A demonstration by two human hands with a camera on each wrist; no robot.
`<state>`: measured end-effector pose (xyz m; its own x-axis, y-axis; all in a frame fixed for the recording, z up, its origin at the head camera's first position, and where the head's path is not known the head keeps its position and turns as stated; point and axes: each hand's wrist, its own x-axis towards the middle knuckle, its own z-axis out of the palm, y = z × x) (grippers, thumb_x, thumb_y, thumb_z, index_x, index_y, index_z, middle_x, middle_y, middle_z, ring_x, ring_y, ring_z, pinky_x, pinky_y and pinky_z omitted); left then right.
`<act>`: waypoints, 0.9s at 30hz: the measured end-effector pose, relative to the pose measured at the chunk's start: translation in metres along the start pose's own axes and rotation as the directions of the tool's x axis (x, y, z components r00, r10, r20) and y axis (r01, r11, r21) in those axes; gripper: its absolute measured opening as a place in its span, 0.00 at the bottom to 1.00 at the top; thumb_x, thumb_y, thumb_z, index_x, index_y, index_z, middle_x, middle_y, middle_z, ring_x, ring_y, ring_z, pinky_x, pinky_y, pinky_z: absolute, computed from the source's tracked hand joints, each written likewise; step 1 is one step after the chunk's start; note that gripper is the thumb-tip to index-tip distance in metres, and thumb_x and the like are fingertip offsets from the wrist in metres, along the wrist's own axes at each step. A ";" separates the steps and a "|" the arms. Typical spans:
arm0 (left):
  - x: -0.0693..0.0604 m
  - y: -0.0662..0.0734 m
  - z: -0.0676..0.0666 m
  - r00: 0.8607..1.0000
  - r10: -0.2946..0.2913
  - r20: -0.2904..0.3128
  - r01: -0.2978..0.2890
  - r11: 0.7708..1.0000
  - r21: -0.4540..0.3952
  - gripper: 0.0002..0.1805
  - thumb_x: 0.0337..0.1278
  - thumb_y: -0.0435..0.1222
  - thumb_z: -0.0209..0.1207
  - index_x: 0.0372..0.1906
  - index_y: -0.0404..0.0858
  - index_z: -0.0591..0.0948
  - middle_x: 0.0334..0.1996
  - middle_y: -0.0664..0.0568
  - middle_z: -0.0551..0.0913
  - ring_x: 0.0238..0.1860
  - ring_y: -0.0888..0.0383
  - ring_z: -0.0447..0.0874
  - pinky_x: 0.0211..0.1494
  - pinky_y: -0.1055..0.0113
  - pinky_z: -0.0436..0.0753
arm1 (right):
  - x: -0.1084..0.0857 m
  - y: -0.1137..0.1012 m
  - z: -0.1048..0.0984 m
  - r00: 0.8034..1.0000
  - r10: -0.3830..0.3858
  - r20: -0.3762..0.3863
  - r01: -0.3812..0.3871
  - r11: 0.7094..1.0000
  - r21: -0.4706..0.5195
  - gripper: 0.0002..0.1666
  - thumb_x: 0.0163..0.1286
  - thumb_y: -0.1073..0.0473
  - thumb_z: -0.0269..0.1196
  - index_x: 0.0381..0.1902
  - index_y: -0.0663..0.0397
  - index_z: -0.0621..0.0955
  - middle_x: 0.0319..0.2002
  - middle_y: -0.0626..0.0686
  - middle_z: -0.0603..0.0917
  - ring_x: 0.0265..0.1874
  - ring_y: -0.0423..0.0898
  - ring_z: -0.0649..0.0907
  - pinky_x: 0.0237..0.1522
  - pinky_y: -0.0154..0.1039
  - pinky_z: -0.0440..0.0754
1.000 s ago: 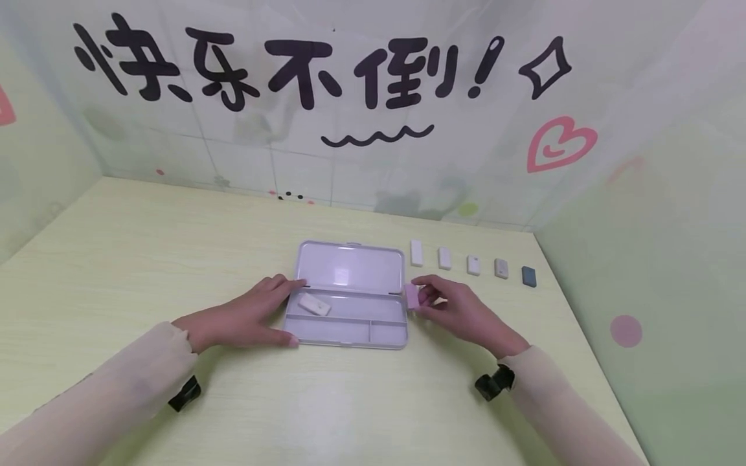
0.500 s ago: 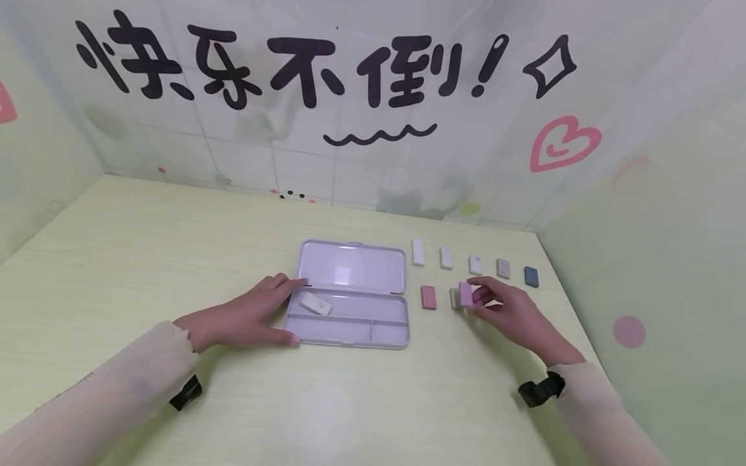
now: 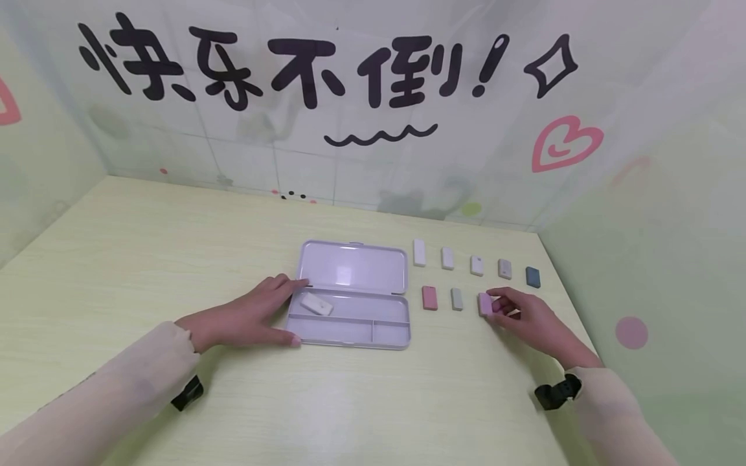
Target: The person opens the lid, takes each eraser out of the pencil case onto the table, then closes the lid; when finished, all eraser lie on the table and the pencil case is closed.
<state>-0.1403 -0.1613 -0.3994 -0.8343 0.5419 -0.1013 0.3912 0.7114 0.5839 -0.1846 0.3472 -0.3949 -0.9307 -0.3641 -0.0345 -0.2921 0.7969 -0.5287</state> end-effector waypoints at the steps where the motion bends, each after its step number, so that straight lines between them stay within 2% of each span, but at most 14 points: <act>1: 0.000 0.000 0.000 1.000 0.000 0.000 0.000 1.000 -0.001 0.55 0.55 0.56 0.74 0.80 0.34 0.61 0.62 0.45 0.72 0.62 0.48 0.68 0.69 0.45 0.75 | -0.001 0.001 0.000 1.000 0.000 0.002 0.000 1.000 -0.004 0.25 0.70 0.63 0.71 0.62 0.67 0.80 0.40 0.52 0.88 0.39 0.36 0.83 0.43 0.31 0.84; 8: 0.001 0.000 0.001 1.000 -0.003 0.002 0.003 1.000 0.004 0.55 0.56 0.57 0.74 0.80 0.35 0.61 0.61 0.45 0.72 0.62 0.49 0.68 0.69 0.45 0.76 | -0.002 0.006 0.000 1.000 -0.015 0.015 0.015 1.000 -0.020 0.23 0.70 0.66 0.69 0.60 0.68 0.81 0.40 0.52 0.86 0.39 0.32 0.80 0.45 0.30 0.84; 18: 0.000 -0.001 0.001 1.000 -0.005 0.003 0.005 1.000 0.005 0.56 0.56 0.57 0.73 0.80 0.35 0.60 0.61 0.45 0.72 0.62 0.49 0.68 0.69 0.45 0.76 | 0.000 0.004 0.001 0.999 -0.010 0.044 0.011 1.000 -0.027 0.23 0.70 0.64 0.70 0.60 0.69 0.81 0.39 0.52 0.85 0.39 0.37 0.82 0.43 0.32 0.83; 22: -0.001 -0.001 0.001 1.000 -0.004 0.000 0.004 1.000 0.007 0.56 0.55 0.57 0.74 0.80 0.35 0.60 0.61 0.45 0.72 0.61 0.49 0.68 0.68 0.45 0.76 | 0.002 0.001 -0.003 0.997 0.004 0.079 -0.003 1.000 -0.018 0.27 0.69 0.63 0.71 0.62 0.71 0.78 0.40 0.53 0.86 0.41 0.42 0.83 0.42 0.32 0.83; 27: -0.001 -0.001 0.000 1.000 0.005 -0.002 -0.005 1.000 0.001 0.56 0.56 0.57 0.73 0.80 0.36 0.60 0.61 0.46 0.72 0.62 0.49 0.67 0.68 0.45 0.76 | 0.008 -0.007 -0.010 0.991 0.036 0.128 -0.033 0.999 -0.028 0.37 0.68 0.61 0.72 0.68 0.75 0.72 0.46 0.61 0.85 0.43 0.47 0.83 0.40 0.34 0.83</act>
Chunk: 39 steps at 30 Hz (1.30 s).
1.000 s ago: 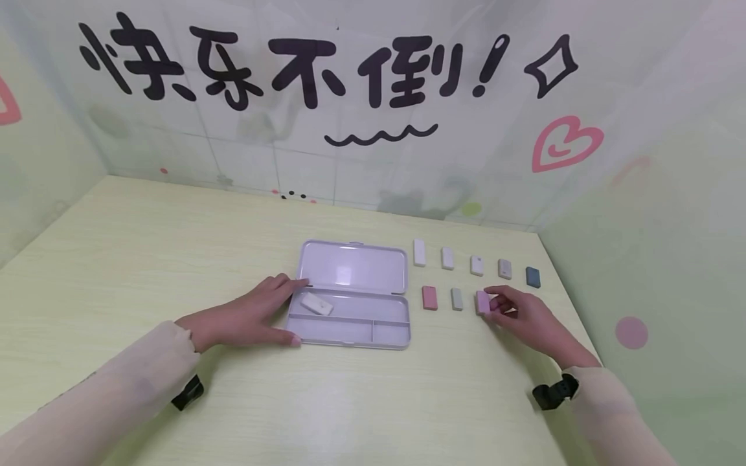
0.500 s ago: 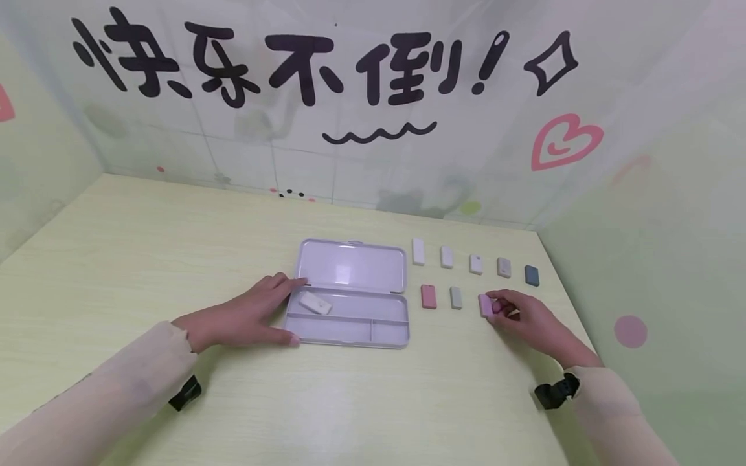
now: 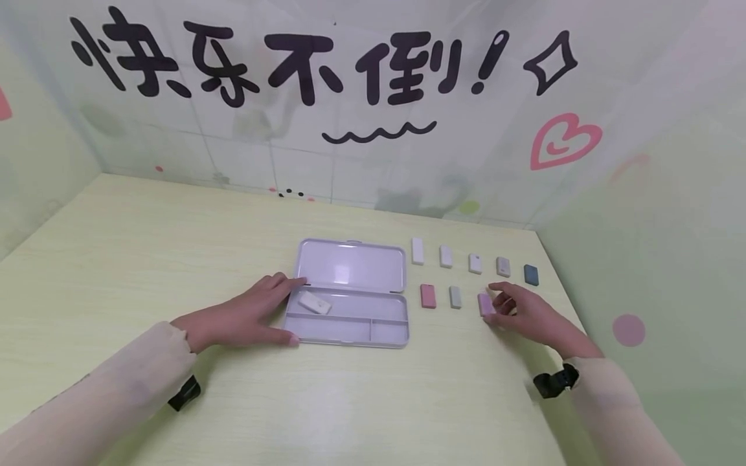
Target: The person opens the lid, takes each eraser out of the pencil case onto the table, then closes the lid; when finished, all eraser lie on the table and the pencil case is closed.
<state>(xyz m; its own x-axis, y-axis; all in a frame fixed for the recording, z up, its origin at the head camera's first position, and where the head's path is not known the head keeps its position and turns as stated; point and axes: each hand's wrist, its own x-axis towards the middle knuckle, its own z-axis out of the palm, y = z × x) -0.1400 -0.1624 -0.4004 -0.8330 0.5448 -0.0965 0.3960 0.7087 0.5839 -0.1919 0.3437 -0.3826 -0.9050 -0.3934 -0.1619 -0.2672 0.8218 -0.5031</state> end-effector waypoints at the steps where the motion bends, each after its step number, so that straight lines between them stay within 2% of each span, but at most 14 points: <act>1: 0.000 0.000 0.000 1.000 0.000 0.001 0.000 1.000 -0.001 0.56 0.56 0.57 0.73 0.80 0.36 0.60 0.61 0.46 0.72 0.62 0.49 0.67 0.68 0.45 0.76 | 0.002 -0.003 -0.001 1.000 0.004 0.008 -0.004 1.000 -0.007 0.38 0.68 0.60 0.71 0.69 0.75 0.71 0.47 0.62 0.85 0.43 0.49 0.83 0.41 0.36 0.83; 8: -0.001 0.000 0.000 1.000 -0.004 0.006 0.004 1.000 -0.006 0.56 0.57 0.57 0.73 0.81 0.36 0.60 0.62 0.45 0.72 0.63 0.49 0.67 0.69 0.44 0.75 | 0.016 -0.037 -0.005 0.998 0.029 0.060 -0.022 0.992 -0.121 0.44 0.71 0.53 0.69 0.72 0.77 0.67 0.53 0.73 0.80 0.48 0.63 0.82 0.50 0.56 0.83; 11: 0.000 0.001 0.000 1.000 -0.001 0.005 0.001 1.000 -0.009 0.55 0.57 0.57 0.73 0.80 0.36 0.60 0.62 0.45 0.72 0.63 0.48 0.67 0.69 0.44 0.75 | 0.019 -0.050 -0.009 0.997 0.033 0.065 -0.021 0.983 -0.182 0.42 0.71 0.53 0.68 0.70 0.79 0.68 0.53 0.75 0.79 0.49 0.65 0.82 0.51 0.59 0.82; 14: 0.000 0.002 -0.001 1.000 0.003 0.000 -0.003 1.000 -0.007 0.55 0.57 0.57 0.73 0.80 0.35 0.60 0.62 0.45 0.72 0.62 0.48 0.67 0.69 0.45 0.75 | 0.022 -0.062 -0.012 0.998 0.025 0.062 -0.014 0.984 -0.180 0.39 0.71 0.55 0.67 0.70 0.77 0.69 0.55 0.75 0.78 0.51 0.66 0.81 0.52 0.60 0.83; 16: 0.000 0.002 -0.001 1.000 0.002 -0.002 -0.002 1.000 -0.009 0.55 0.57 0.56 0.73 0.80 0.35 0.60 0.62 0.45 0.72 0.62 0.48 0.67 0.69 0.44 0.75 | 0.025 -0.069 -0.010 0.999 -0.010 0.052 0.018 0.988 -0.153 0.36 0.73 0.56 0.66 0.70 0.74 0.71 0.56 0.73 0.78 0.53 0.66 0.82 0.52 0.59 0.84; 20: -0.001 0.003 -0.002 1.000 -0.001 -0.001 0.001 1.000 -0.013 0.55 0.56 0.56 0.73 0.80 0.35 0.60 0.62 0.45 0.72 0.62 0.48 0.67 0.69 0.44 0.75 | 0.036 -0.084 0.001 0.990 -0.134 0.036 0.137 0.986 -0.099 0.28 0.75 0.59 0.65 0.69 0.66 0.75 0.58 0.67 0.81 0.54 0.61 0.83 0.53 0.55 0.85; 22: -0.001 0.003 -0.002 1.000 -0.002 0.000 0.002 1.000 -0.015 0.55 0.56 0.55 0.73 0.80 0.35 0.60 0.62 0.45 0.72 0.62 0.48 0.67 0.69 0.44 0.75 | 0.043 -0.093 0.009 0.979 -0.201 0.039 0.204 0.977 -0.062 0.26 0.76 0.60 0.64 0.67 0.64 0.77 0.56 0.63 0.84 0.53 0.57 0.84 0.52 0.52 0.86; 27: 0.000 0.001 0.000 1.000 -0.002 -0.001 0.002 1.000 -0.016 0.55 0.56 0.56 0.73 0.80 0.34 0.60 0.61 0.46 0.72 0.62 0.49 0.67 0.68 0.45 0.76 | 0.065 -0.132 0.033 0.944 -0.314 0.098 0.314 0.949 0.013 0.23 0.77 0.60 0.63 0.67 0.56 0.80 0.52 0.53 0.87 0.52 0.47 0.84 0.57 0.47 0.85; 32: 0.000 0.000 0.001 1.000 -0.002 0.001 0.002 1.000 -0.020 0.55 0.57 0.57 0.72 0.80 0.35 0.60 0.60 0.46 0.71 0.61 0.49 0.67 0.68 0.46 0.76 | 0.086 -0.172 0.057 0.887 -0.413 0.204 0.424 0.906 -0.009 0.24 0.76 0.62 0.64 0.68 0.53 0.80 0.52 0.52 0.87 0.53 0.45 0.84 0.61 0.44 0.84; 35: 0.000 0.000 0.000 1.000 0.001 0.002 -0.001 1.000 -0.020 0.55 0.57 0.58 0.72 0.80 0.36 0.60 0.60 0.46 0.71 0.62 0.49 0.67 0.68 0.45 0.75 | 0.096 -0.188 0.070 0.851 -0.452 0.267 0.476 0.879 -0.029 0.24 0.76 0.64 0.62 0.68 0.52 0.79 0.55 0.52 0.87 0.54 0.45 0.84 0.63 0.42 0.82; 39: -0.001 -0.001 0.000 1.000 0.013 -0.002 -0.013 1.000 -0.014 0.54 0.58 0.58 0.71 0.80 0.36 0.60 0.59 0.48 0.71 0.61 0.50 0.66 0.67 0.47 0.75 | 0.105 -0.205 0.083 0.833 -0.452 0.320 0.496 0.866 -0.069 0.26 0.78 0.63 0.61 0.71 0.48 0.77 0.57 0.49 0.86 0.55 0.43 0.84 0.65 0.40 0.81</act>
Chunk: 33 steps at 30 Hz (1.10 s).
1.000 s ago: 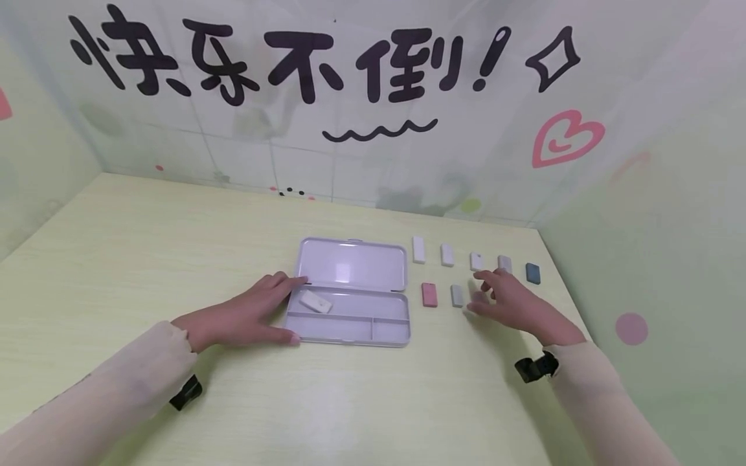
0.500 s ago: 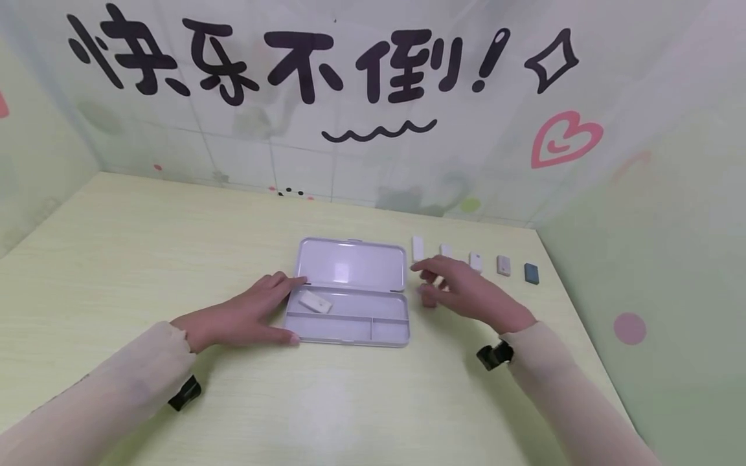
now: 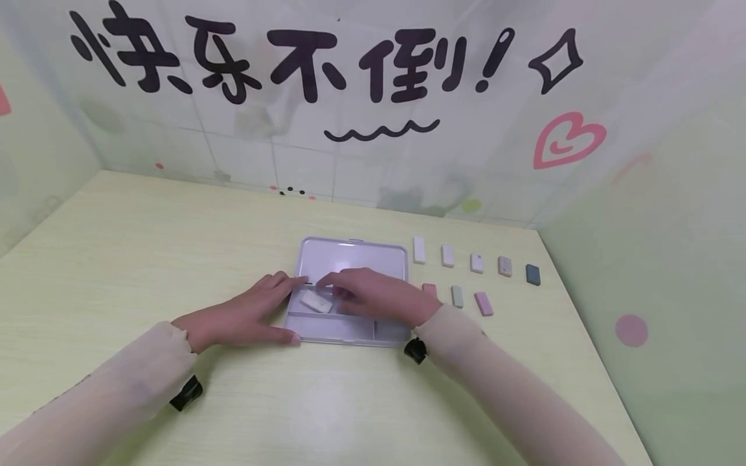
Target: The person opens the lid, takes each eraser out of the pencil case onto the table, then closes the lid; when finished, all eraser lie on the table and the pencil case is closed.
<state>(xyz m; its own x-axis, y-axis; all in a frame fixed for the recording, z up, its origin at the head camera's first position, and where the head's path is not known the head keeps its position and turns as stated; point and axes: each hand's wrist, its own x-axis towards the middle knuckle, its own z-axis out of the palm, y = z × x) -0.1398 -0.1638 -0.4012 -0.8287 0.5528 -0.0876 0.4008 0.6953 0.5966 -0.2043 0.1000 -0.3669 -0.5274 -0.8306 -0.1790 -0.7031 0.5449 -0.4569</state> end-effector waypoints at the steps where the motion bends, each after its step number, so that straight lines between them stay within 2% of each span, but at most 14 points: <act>1: 0.000 0.000 0.000 1.000 0.003 -0.001 -0.003 1.000 0.001 0.54 0.58 0.58 0.71 0.80 0.36 0.60 0.59 0.48 0.71 0.61 0.50 0.66 0.67 0.47 0.75 | 0.003 -0.003 0.001 1.000 0.002 0.010 -0.002 1.000 -0.013 0.26 0.79 0.62 0.61 0.72 0.47 0.76 0.58 0.49 0.86 0.56 0.42 0.84 0.65 0.39 0.80; 5: 0.000 -0.001 0.001 1.000 0.016 -0.007 -0.016 1.000 0.000 0.53 0.59 0.58 0.71 0.80 0.37 0.61 0.59 0.49 0.71 0.61 0.51 0.67 0.66 0.48 0.75 | 0.013 -0.014 0.004 0.999 0.011 0.034 -0.008 0.995 -0.096 0.31 0.80 0.62 0.59 0.77 0.41 0.71 0.53 0.49 0.87 0.51 0.43 0.84 0.60 0.39 0.82; 9: -0.001 -0.002 0.000 1.000 0.022 -0.015 -0.022 1.000 0.007 0.52 0.59 0.58 0.71 0.79 0.38 0.62 0.59 0.49 0.72 0.61 0.51 0.67 0.67 0.47 0.75 | 0.019 -0.022 0.004 0.997 0.038 0.061 -0.025 0.978 -0.209 0.36 0.81 0.62 0.57 0.81 0.33 0.65 0.50 0.49 0.86 0.45 0.42 0.83 0.56 0.39 0.83; 12: -0.001 -0.002 0.000 1.000 0.023 -0.019 -0.022 1.000 0.011 0.52 0.58 0.58 0.71 0.79 0.37 0.63 0.59 0.49 0.72 0.61 0.51 0.68 0.67 0.47 0.75 | 0.022 -0.025 0.004 0.996 0.049 0.075 -0.029 0.969 -0.244 0.35 0.80 0.63 0.57 0.80 0.36 0.66 0.52 0.48 0.85 0.46 0.41 0.82 0.57 0.38 0.83; 16: -0.001 -0.002 0.001 1.000 0.019 -0.013 -0.019 1.000 0.008 0.53 0.58 0.59 0.71 0.80 0.37 0.62 0.60 0.49 0.72 0.61 0.51 0.68 0.67 0.47 0.75 | 0.025 -0.025 0.003 0.995 0.041 0.089 -0.018 0.969 -0.245 0.34 0.79 0.65 0.58 0.79 0.40 0.70 0.51 0.47 0.84 0.45 0.41 0.81 0.57 0.36 0.82; 22: -0.001 -0.002 0.001 0.999 0.026 -0.023 -0.025 1.000 0.008 0.53 0.58 0.58 0.71 0.80 0.37 0.62 0.60 0.49 0.72 0.60 0.51 0.67 0.66 0.48 0.75 | 0.027 -0.023 0.002 0.994 0.037 0.099 -0.016 0.978 -0.206 0.35 0.78 0.66 0.58 0.79 0.40 0.69 0.52 0.46 0.83 0.47 0.40 0.80 0.58 0.35 0.80; 28: -0.001 -0.002 0.001 0.999 0.030 -0.028 -0.030 1.000 0.004 0.54 0.58 0.57 0.71 0.80 0.34 0.61 0.59 0.48 0.72 0.61 0.50 0.68 0.68 0.46 0.74 | 0.025 -0.022 0.002 0.994 0.046 0.096 -0.031 0.988 -0.154 0.37 0.76 0.67 0.60 0.79 0.40 0.68 0.49 0.48 0.83 0.43 0.42 0.78 0.51 0.34 0.80; 31: -0.001 -0.002 0.001 0.999 0.029 -0.025 -0.029 1.000 0.004 0.54 0.58 0.58 0.71 0.80 0.34 0.61 0.60 0.48 0.72 0.61 0.50 0.68 0.68 0.46 0.75 | 0.024 -0.021 0.002 0.996 0.039 0.085 -0.027 0.990 -0.136 0.37 0.77 0.67 0.60 0.79 0.40 0.67 0.53 0.48 0.84 0.46 0.41 0.80 0.53 0.34 0.80; 33: -0.001 -0.002 0.001 0.999 0.028 -0.023 -0.028 1.000 0.004 0.54 0.58 0.58 0.71 0.81 0.36 0.61 0.59 0.49 0.72 0.61 0.51 0.68 0.67 0.48 0.75 | 0.023 -0.021 0.002 0.997 0.031 0.075 -0.022 0.992 -0.122 0.35 0.77 0.67 0.59 0.77 0.40 0.68 0.52 0.49 0.85 0.46 0.42 0.80 0.52 0.35 0.81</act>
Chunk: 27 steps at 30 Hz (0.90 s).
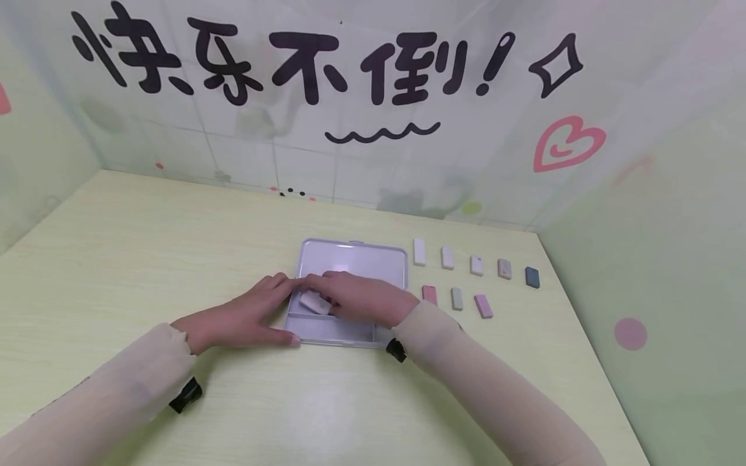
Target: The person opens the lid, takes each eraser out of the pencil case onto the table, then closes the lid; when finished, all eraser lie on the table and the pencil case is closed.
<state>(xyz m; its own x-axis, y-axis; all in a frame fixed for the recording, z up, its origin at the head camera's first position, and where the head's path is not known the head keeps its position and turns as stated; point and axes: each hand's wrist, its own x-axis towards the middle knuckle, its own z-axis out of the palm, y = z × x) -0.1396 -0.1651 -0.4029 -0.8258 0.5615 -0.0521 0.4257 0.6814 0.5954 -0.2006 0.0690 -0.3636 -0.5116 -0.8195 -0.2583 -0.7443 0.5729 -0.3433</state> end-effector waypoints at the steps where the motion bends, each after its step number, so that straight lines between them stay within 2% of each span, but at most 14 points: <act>1: 0.000 0.000 0.000 1.000 0.000 0.002 0.000 1.000 -0.002 0.54 0.59 0.58 0.71 0.81 0.37 0.61 0.59 0.49 0.72 0.60 0.52 0.67 0.66 0.48 0.75 | -0.001 0.000 0.000 1.000 -0.002 -0.008 0.002 1.000 0.005 0.34 0.78 0.67 0.59 0.77 0.41 0.68 0.53 0.49 0.85 0.47 0.41 0.80 0.53 0.34 0.81; 4: 0.000 0.001 -0.001 1.000 -0.003 0.006 0.003 1.000 -0.011 0.53 0.59 0.58 0.71 0.81 0.39 0.61 0.57 0.50 0.72 0.60 0.53 0.67 0.65 0.50 0.75 | -0.003 0.002 0.000 0.999 -0.012 -0.029 0.012 1.000 0.015 0.30 0.77 0.67 0.59 0.73 0.42 0.70 0.45 0.48 0.86 0.42 0.41 0.80 0.47 0.33 0.79; 8: -0.001 0.002 -0.001 1.000 -0.018 0.018 0.019 1.000 -0.025 0.53 0.59 0.59 0.71 0.81 0.40 0.61 0.57 0.50 0.71 0.60 0.52 0.66 0.65 0.49 0.75 | -0.005 0.007 0.003 0.999 -0.013 -0.049 0.015 0.999 0.043 0.27 0.77 0.65 0.61 0.70 0.44 0.71 0.35 0.47 0.81 0.36 0.40 0.77 0.41 0.31 0.76; 13: 0.000 0.004 -0.001 0.999 -0.039 0.027 0.040 0.999 -0.020 0.54 0.58 0.59 0.71 0.81 0.38 0.61 0.59 0.48 0.71 0.61 0.50 0.66 0.67 0.46 0.75 | -0.009 0.017 0.005 0.997 0.032 -0.064 -0.018 0.980 0.198 0.29 0.74 0.64 0.66 0.68 0.46 0.72 0.36 0.45 0.83 0.36 0.38 0.80 0.45 0.30 0.79; 19: 0.000 0.003 -0.001 0.999 -0.039 0.022 0.039 0.999 -0.014 0.55 0.57 0.59 0.71 0.81 0.38 0.60 0.62 0.47 0.71 0.62 0.50 0.66 0.68 0.45 0.75 | -0.023 0.029 0.004 0.989 0.100 -0.110 -0.047 0.910 0.411 0.31 0.70 0.60 0.72 0.67 0.47 0.73 0.40 0.46 0.86 0.40 0.39 0.84 0.53 0.33 0.83; 23: 0.001 0.002 -0.001 0.999 -0.029 0.014 0.029 0.999 -0.016 0.55 0.57 0.59 0.72 0.81 0.38 0.60 0.61 0.47 0.71 0.62 0.50 0.66 0.67 0.46 0.75 | -0.031 0.038 0.008 0.980 0.135 -0.149 -0.035 0.844 0.535 0.32 0.67 0.59 0.74 0.66 0.49 0.74 0.40 0.48 0.86 0.42 0.39 0.85 0.54 0.33 0.84; 27: 0.001 0.002 0.000 0.999 -0.036 0.016 0.036 0.999 -0.022 0.55 0.57 0.59 0.72 0.81 0.37 0.60 0.61 0.47 0.71 0.62 0.49 0.66 0.67 0.46 0.76 | -0.041 0.046 0.012 0.970 0.170 -0.176 -0.025 0.785 0.619 0.33 0.65 0.60 0.76 0.65 0.52 0.75 0.40 0.51 0.87 0.42 0.40 0.85 0.54 0.33 0.85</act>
<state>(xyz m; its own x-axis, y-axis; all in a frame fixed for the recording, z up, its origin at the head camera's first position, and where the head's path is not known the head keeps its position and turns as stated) -0.1395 -0.1627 -0.4015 -0.8345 0.5441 -0.0864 0.3873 0.6909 0.6104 -0.2088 0.1290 -0.3799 -0.6979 -0.7004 -0.1495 -0.3057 0.4801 -0.8222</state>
